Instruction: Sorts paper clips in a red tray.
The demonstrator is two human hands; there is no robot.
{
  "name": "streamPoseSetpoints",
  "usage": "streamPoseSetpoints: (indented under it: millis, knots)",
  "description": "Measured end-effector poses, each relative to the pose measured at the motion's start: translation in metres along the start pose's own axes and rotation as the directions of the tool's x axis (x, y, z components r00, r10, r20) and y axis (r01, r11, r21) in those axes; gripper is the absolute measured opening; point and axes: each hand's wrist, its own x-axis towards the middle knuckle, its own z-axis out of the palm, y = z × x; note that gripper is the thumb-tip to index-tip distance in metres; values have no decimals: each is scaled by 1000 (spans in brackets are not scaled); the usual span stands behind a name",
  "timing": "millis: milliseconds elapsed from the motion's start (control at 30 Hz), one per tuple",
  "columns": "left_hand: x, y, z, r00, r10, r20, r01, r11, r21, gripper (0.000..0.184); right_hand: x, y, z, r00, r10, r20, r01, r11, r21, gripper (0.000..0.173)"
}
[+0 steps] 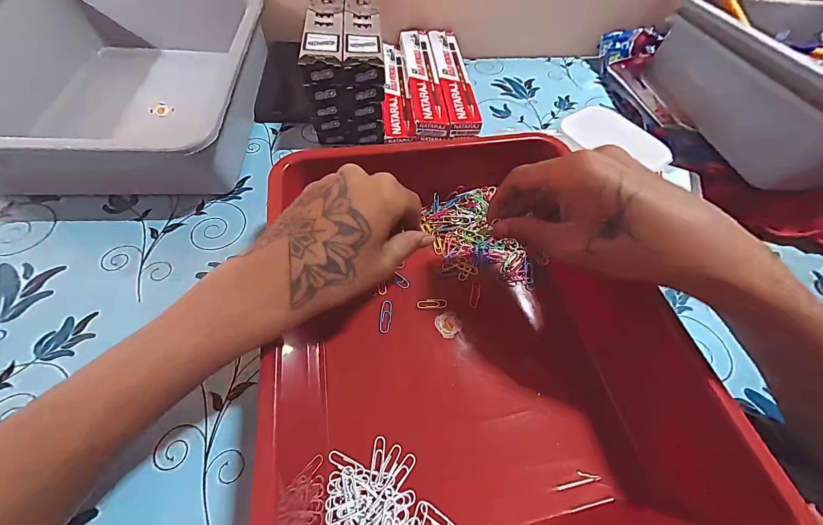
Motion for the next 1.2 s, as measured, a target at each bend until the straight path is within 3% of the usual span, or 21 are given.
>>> streamPoseSetpoints:
  millis: [100,367,433,533,567,633,700,767,833,967,1100,1200]
  knots:
    - [1,-4,-3,993,-119,4,119,992,31,33,4,18,11,998,-48,-40,42,989,-142,14]
    - [0,-2,-3,990,-137,24,136,990,49,32,-1,9,-1,985,-106,-139,92,990,-105,15]
    - [0,-3,-3,988,-153,29,151,987,49,31,-5,-3,1,990,-110,-83,112,994,15,13]
    - [1,-2,-3,985,-168,40,166,985,43,32,-12,-19,4,959,-267,95,218,909,354,12]
    - [1,-1,-3,985,-164,48,162,986,40,32,-14,-23,3,952,-281,121,219,903,370,15]
    - [0,-3,-1,996,-73,48,73,997,9,31,-17,-24,0,966,-250,66,234,954,189,19]
    - [0,-6,4,991,116,62,-111,991,-70,29,-14,-14,0,977,-212,34,212,977,-13,18]
    - [-1,2,10,960,260,106,-240,955,-172,34,-7,5,4,979,-173,112,186,974,-127,13]
    - [-8,18,16,934,298,197,-263,946,-188,45,-2,16,9,971,-117,206,154,973,-174,18]
    - [-15,25,23,909,224,351,-218,974,-58,52,4,24,13,951,-134,280,178,974,-137,6]
    - [-19,11,20,958,125,257,-145,988,59,41,8,27,16,965,-256,55,255,967,24,7]
    - [-24,9,17,977,-28,209,-22,972,235,31,11,22,11,975,-215,-63,223,960,169,15]
